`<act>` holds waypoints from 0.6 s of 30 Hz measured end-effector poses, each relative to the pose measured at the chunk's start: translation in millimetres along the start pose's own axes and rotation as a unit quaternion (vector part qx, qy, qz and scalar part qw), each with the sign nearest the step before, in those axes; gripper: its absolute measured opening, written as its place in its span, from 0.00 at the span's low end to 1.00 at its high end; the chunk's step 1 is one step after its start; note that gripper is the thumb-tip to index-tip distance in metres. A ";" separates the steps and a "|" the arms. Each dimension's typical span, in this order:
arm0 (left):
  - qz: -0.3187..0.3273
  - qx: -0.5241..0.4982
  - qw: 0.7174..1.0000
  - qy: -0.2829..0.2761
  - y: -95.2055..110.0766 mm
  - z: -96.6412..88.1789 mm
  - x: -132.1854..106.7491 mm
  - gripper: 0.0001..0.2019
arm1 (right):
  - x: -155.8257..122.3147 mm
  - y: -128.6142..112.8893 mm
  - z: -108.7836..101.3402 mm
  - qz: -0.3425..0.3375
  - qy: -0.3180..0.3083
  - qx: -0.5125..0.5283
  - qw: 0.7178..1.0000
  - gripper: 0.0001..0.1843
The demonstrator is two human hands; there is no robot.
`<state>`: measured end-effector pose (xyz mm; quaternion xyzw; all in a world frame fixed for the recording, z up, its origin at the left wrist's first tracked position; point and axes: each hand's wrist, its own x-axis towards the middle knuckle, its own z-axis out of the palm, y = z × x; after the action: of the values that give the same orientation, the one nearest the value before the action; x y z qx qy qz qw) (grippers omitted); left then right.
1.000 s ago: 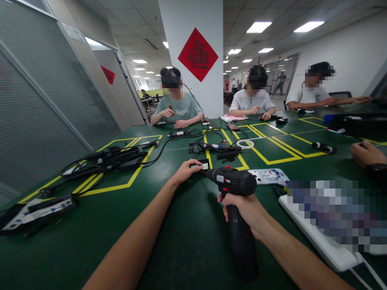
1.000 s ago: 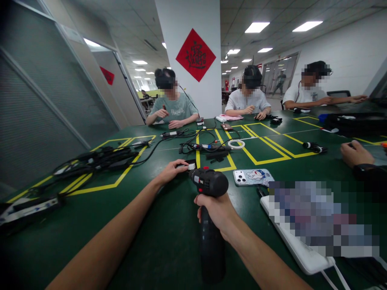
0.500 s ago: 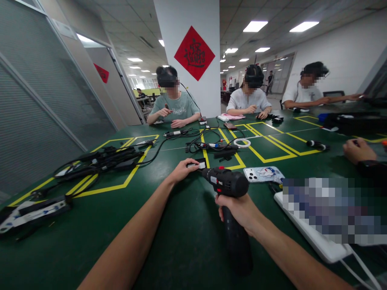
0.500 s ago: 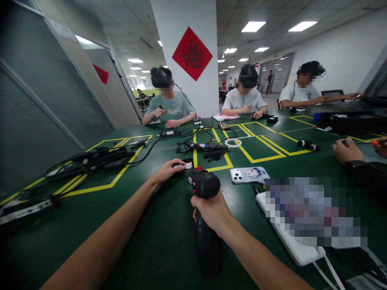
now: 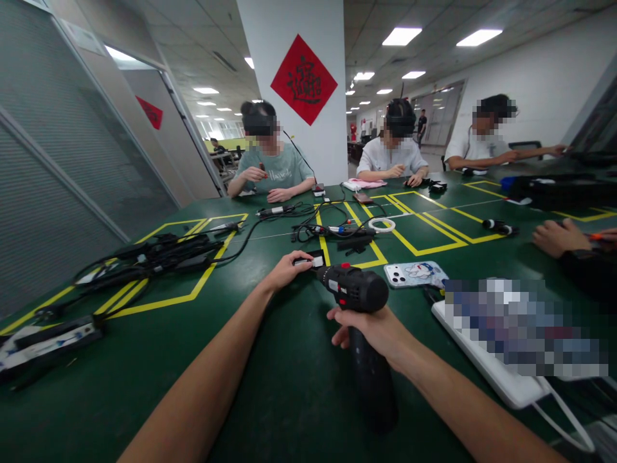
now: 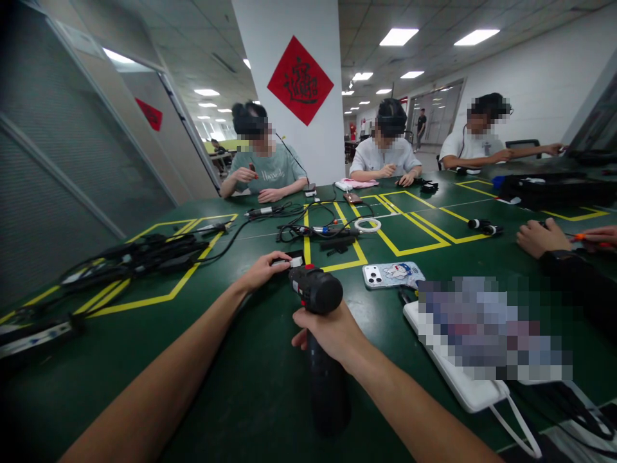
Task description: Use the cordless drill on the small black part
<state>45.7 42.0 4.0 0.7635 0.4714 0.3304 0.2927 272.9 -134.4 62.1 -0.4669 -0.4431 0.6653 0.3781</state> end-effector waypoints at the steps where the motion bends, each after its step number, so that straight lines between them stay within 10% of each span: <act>1: -0.001 0.001 1.000 -0.001 0.9 -0.1 -0.3 0.19 | -0.5 -0.1 0.4 -0.002 -0.004 0.009 1.000 0.13; 18: 0.001 -0.014 1.000 0.002 2.0 1.9 -0.2 0.19 | 1.7 4.2 1.9 -0.031 -0.010 -0.015 0.999 0.06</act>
<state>48.1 40.8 4.3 0.7590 0.4668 0.3389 0.3021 270.2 -134.6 58.0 -0.4524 -0.4711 0.6508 0.3871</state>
